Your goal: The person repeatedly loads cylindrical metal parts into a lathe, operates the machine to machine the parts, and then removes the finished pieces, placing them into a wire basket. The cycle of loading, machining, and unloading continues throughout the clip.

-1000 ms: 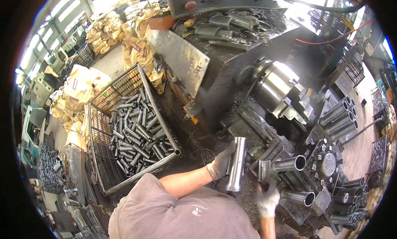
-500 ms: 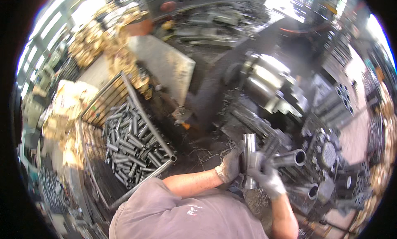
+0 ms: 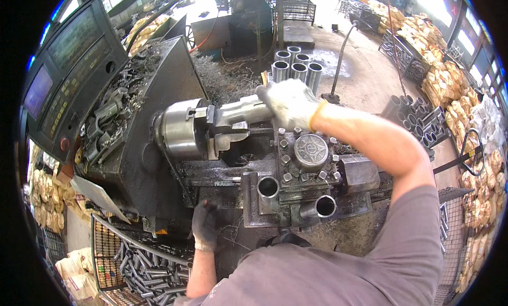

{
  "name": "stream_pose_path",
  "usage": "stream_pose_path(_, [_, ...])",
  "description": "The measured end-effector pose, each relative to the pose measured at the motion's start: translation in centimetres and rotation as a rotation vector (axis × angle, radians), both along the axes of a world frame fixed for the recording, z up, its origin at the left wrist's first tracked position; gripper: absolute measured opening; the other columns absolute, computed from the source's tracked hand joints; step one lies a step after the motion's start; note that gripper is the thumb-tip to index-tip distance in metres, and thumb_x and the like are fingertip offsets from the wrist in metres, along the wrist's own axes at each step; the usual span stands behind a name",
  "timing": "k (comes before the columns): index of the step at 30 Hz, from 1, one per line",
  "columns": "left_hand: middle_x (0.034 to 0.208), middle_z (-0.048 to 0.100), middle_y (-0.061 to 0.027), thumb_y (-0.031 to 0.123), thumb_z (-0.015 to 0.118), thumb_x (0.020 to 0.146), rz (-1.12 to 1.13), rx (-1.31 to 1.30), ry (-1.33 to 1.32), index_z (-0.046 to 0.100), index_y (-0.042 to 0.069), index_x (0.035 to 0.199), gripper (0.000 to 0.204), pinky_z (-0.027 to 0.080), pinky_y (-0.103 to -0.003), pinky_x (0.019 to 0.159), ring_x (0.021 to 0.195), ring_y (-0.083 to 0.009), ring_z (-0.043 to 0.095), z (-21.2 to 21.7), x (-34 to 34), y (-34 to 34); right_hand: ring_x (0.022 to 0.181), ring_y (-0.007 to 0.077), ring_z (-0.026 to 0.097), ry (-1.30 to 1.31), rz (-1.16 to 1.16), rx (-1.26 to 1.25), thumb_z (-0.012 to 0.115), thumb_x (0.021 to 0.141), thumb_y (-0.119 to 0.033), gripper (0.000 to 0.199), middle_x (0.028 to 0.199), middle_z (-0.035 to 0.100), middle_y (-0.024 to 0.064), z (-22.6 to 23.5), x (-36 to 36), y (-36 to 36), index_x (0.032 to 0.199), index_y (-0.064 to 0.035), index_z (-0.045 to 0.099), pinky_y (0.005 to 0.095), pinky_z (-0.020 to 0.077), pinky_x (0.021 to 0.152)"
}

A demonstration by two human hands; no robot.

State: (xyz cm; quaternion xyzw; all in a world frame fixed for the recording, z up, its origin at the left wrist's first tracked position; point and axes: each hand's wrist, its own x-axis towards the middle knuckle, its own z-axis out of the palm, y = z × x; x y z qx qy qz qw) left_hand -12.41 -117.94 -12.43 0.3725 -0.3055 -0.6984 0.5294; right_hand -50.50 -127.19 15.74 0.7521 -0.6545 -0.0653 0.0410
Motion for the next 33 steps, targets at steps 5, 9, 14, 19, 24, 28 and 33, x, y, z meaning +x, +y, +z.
stream_pose_path(5, [0.121, 0.071, -0.0136, 0.037, 0.07, 0.101, 0.174, 0.261, -0.109, 0.061, 0.007, 0.138, 0.049, 0.056, -0.044, 0.093, 0.106, -0.0305, 0.069, -6.1, 4.5, 4.7, 0.09, 0.0317, 0.079, 0.107, 0.106, 0.151, 0.08, 0.079, -0.021, 0.033, 0.093, 0.079, 0.0143, -8.4, -6.0, -6.2, 0.11, -0.0094, 0.076, 0.0428, 0.0631, 0.08])
stream_pose_path(9, [0.116, 0.07, -0.0144, 0.037, 0.071, 0.1, 0.379, 0.41, -0.136, 0.063, 0.008, 0.133, 0.044, 0.057, -0.045, 0.089, 0.102, -0.032, 0.068, -9.8, 8.7, 7.7, 0.089, 0.0288, 0.078, -0.395, -0.027, 0.461, 0.084, 0.072, -0.033, 0.048, 0.097, 0.079, 0.0198, -11.6, -3.7, -8.3, 0.108, -0.0023, 0.078, 0.0422, 0.0625, 0.083])
stream_pose_path(14, [0.088, 0.067, -0.0033, 0.037, 0.071, 0.099, 0.745, 0.269, -0.203, 0.065, 0.013, 0.108, 0.027, 0.054, -0.036, 0.071, 0.074, -0.0213, 0.062, -9.5, 13.8, 4.7, 0.098, 0.0327, 0.077, -0.241, 0.007, 0.41, 0.086, 0.072, -0.039, 0.056, 0.102, 0.08, 0.0203, -12.2, -1.1, -8.8, 0.11, 0.0021, 0.077, 0.0422, 0.0619, 0.086])
stream_pose_path(19, [0.077, 0.058, -0.0008, 0.057, 0.056, 0.106, 0.847, 0.302, -0.141, 0.062, 0.016, 0.096, 0.043, 0.046, -0.039, 0.068, 0.067, -0.0181, 0.051, -5.6, 17.6, 1.8, 0.099, 0.0262, 0.078, -0.292, 0.04, 0.629, 0.086, 0.079, -0.048, 0.064, 0.11, 0.081, 0.0168, -11.4, -4.4, -10.1, 0.126, -0.0047, 0.077, 0.04, 0.0619, 0.086])
stream_pose_path(24, [0.062, 0.045, 0.0046, 0.062, 0.05, 0.106, 0.801, 0.452, 0.103, 0.053, 0.019, 0.082, 0.049, 0.04, -0.035, 0.058, 0.052, -0.0152, 0.038, -3.6, 19.3, 0.4, 0.076, 0.0201, 0.074, -0.508, -0.13, 0.6, 0.084, 0.082, -0.039, 0.047, 0.093, 0.079, 0.0096, -10.8, -1.8, -9.8, 0.113, -0.0048, 0.079, 0.035, 0.0606, 0.066])
stream_pose_path(28, [0.057, 0.038, 0.0062, 0.057, 0.048, 0.108, 0.547, 0.504, 0.155, 0.051, 0.021, 0.077, 0.047, 0.033, -0.032, 0.057, 0.05, -0.0132, 0.033, -3.0, 21.0, 0.0, 0.071, 0.0163, 0.071, -0.616, -0.141, 0.6, 0.084, 0.082, -0.038, 0.051, 0.09, 0.078, 0.0089, -12.7, -1.3, -10.7, 0.118, -0.0036, 0.075, 0.0334, 0.0585, 0.062])
stream_pose_path(33, [0.068, 0.044, 0.0069, 0.04, 0.053, 0.107, 0.606, 0.347, -0.193, 0.054, 0.022, 0.083, 0.031, 0.038, -0.031, 0.056, 0.057, -0.0109, 0.038, -5.6, 21.3, -0.9, 0.116, 0.031, 0.072, -0.602, -0.127, 0.547, 0.083, 0.081, -0.033, 0.084, 0.13, 0.072, 0.0255, -8.9, -0.8, -8.3, 0.15, 0.0049, 0.053, 0.0394, 0.0586, 0.097])
